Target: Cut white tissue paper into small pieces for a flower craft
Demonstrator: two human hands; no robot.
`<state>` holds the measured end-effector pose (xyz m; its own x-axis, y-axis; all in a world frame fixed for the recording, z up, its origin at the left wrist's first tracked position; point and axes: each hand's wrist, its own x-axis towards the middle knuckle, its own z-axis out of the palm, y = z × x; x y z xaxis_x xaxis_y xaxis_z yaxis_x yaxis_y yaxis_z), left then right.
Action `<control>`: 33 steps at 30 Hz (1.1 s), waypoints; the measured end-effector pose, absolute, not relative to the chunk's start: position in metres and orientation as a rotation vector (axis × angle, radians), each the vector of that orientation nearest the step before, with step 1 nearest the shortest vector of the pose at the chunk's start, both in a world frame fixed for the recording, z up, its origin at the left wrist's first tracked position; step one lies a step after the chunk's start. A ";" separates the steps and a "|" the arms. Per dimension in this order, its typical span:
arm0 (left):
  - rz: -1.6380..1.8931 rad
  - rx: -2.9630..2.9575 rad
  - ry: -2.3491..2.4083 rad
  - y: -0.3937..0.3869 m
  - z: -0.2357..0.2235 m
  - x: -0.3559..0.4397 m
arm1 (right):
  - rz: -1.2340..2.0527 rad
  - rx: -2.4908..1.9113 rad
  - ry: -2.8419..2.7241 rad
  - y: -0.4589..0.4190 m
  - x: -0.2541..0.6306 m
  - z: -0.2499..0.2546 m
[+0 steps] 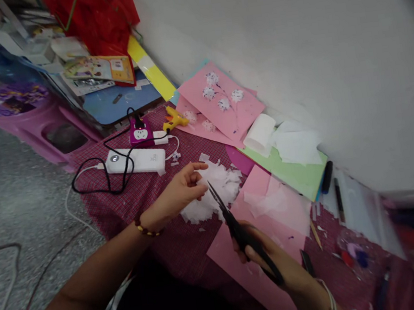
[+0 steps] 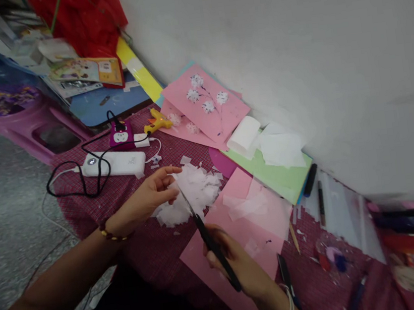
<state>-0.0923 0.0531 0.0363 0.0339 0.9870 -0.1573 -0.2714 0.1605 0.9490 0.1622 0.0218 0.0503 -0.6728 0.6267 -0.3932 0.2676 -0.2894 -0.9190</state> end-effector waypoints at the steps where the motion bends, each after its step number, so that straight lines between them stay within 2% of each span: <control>1: 1.190 0.908 1.067 0.052 0.036 -0.092 | 2.049 -1.118 -1.689 0.023 0.161 0.050; 13: 1.155 0.909 1.047 0.056 0.034 -0.093 | 2.047 -1.217 -1.628 0.029 0.154 0.046; 17: 1.146 0.929 1.103 0.057 0.034 -0.098 | 2.018 -1.030 -1.642 0.030 0.158 0.044; 21: 1.247 1.061 1.227 0.060 0.034 -0.106 | 2.137 -0.928 -1.522 0.029 0.164 0.043; 25: 1.247 1.003 0.909 0.068 0.038 -0.109 | 2.246 -0.942 -1.414 0.027 0.163 0.044; 28: 1.087 0.908 0.698 0.073 0.042 -0.103 | 2.300 -0.901 -1.360 0.026 0.159 0.042; 33: 1.012 0.877 0.705 0.075 0.050 -0.086 | 2.399 -0.783 -1.188 0.023 0.159 0.041</control>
